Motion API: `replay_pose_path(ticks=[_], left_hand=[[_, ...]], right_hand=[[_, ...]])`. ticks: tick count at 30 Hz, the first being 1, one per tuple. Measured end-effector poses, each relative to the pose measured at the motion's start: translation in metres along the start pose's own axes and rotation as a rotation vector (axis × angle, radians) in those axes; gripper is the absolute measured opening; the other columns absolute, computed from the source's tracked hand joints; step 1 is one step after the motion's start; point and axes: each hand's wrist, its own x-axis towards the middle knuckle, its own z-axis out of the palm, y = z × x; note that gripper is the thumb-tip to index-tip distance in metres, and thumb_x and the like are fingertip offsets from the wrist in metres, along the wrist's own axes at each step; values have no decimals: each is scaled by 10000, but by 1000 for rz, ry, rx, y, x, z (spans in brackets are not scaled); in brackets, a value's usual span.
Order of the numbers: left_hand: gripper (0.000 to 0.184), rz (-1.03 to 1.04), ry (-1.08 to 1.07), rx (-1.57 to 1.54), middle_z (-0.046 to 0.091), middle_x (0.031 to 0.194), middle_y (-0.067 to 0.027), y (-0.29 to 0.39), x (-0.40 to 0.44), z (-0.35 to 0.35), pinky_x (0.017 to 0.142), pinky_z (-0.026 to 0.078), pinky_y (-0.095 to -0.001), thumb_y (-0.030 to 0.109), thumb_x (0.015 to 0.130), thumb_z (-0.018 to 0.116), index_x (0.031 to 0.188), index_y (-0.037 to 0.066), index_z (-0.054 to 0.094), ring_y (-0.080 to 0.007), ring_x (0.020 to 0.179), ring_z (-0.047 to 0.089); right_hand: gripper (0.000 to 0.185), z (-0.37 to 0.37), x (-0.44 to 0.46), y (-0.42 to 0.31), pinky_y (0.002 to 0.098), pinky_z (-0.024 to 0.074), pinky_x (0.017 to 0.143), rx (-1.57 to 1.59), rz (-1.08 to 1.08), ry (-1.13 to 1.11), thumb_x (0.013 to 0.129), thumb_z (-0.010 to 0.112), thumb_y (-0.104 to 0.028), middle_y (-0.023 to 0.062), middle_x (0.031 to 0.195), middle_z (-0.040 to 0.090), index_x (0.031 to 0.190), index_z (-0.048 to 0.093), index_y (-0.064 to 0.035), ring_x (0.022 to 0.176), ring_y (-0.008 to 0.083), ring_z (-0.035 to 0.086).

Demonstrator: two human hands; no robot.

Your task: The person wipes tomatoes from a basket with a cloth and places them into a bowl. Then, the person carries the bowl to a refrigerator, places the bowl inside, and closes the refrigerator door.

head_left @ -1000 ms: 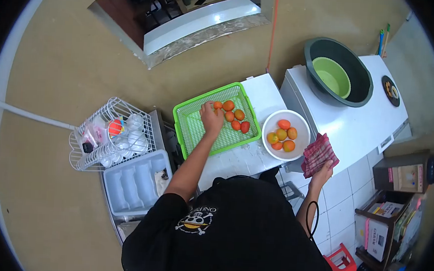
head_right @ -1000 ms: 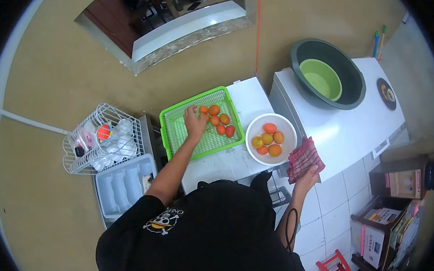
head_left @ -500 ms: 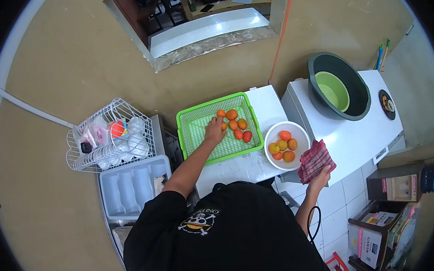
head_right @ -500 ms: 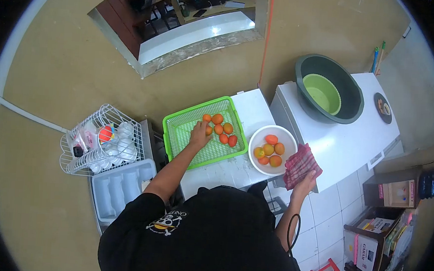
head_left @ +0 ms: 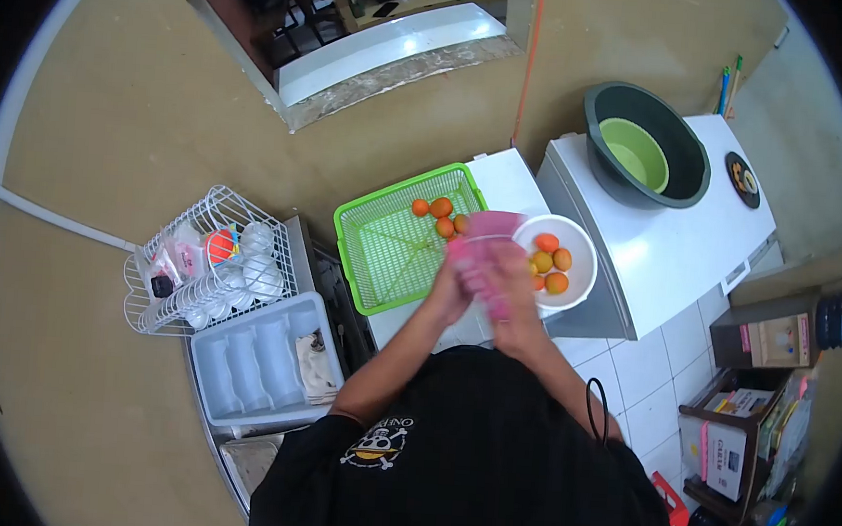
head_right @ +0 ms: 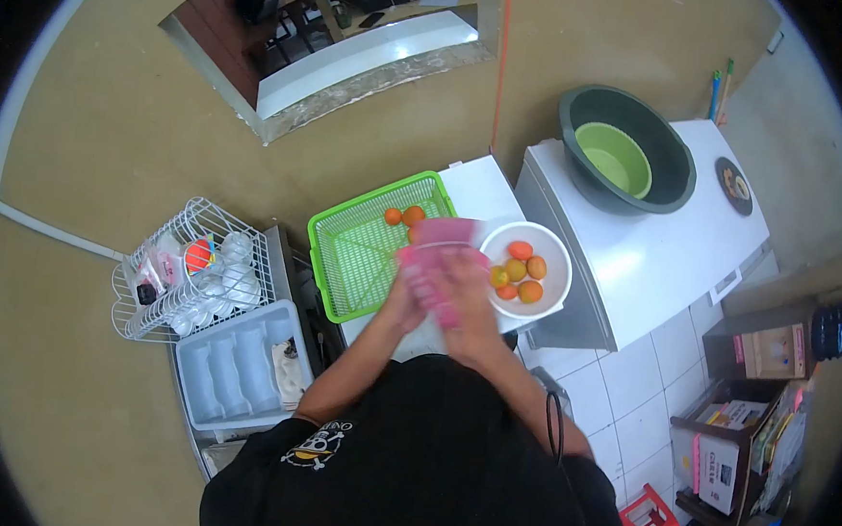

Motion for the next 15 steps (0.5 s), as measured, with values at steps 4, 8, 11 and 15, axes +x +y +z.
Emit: replay_pose_path(ticks=[4, 8, 11, 15], left_hand=[[489, 146, 172, 479, 490, 1259, -88, -21, -10, -10, 950, 420, -342, 421, 965, 343, 1304, 72, 394, -169, 1187, 469], [434, -58, 231, 419, 558, 1090, -46, -21, -26, -19, 823, 473, -340, 437, 969, 338, 1210, 97, 461, -155, 1015, 541], [506, 107, 171, 254, 530, 1218, -73, -42, -38, -10, 855, 487, -337, 448, 982, 286, 1317, 83, 385, -202, 1062, 563], [449, 24, 152, 295, 588, 993, -89, -23, -31, -4, 691, 493, -320, 434, 989, 285, 1142, 56, 475, -196, 850, 592]], right_hand=[[409, 16, 8, -8, 460, 282, 1039, 182, 126, 19, 906, 417, -186, 164, 1332, 444, 1292, 472, -63, 1268, 398, 363], [384, 2, -9, -19, 442, 280, 1062, 448, 374, 94, 918, 384, -156, 192, 1291, 489, 1263, 492, -25, 1252, 382, 401], [445, -11, -15, -30, 458, 251, 1074, 76, -51, -198, 849, 432, -124, 194, 1326, 449, 1284, 470, -40, 1272, 400, 368], [399, -14, 2, -5, 434, 297, 1047, 798, 702, -60, 860, 409, -45, 214, 1286, 482, 1249, 473, 20, 1244, 388, 413]])
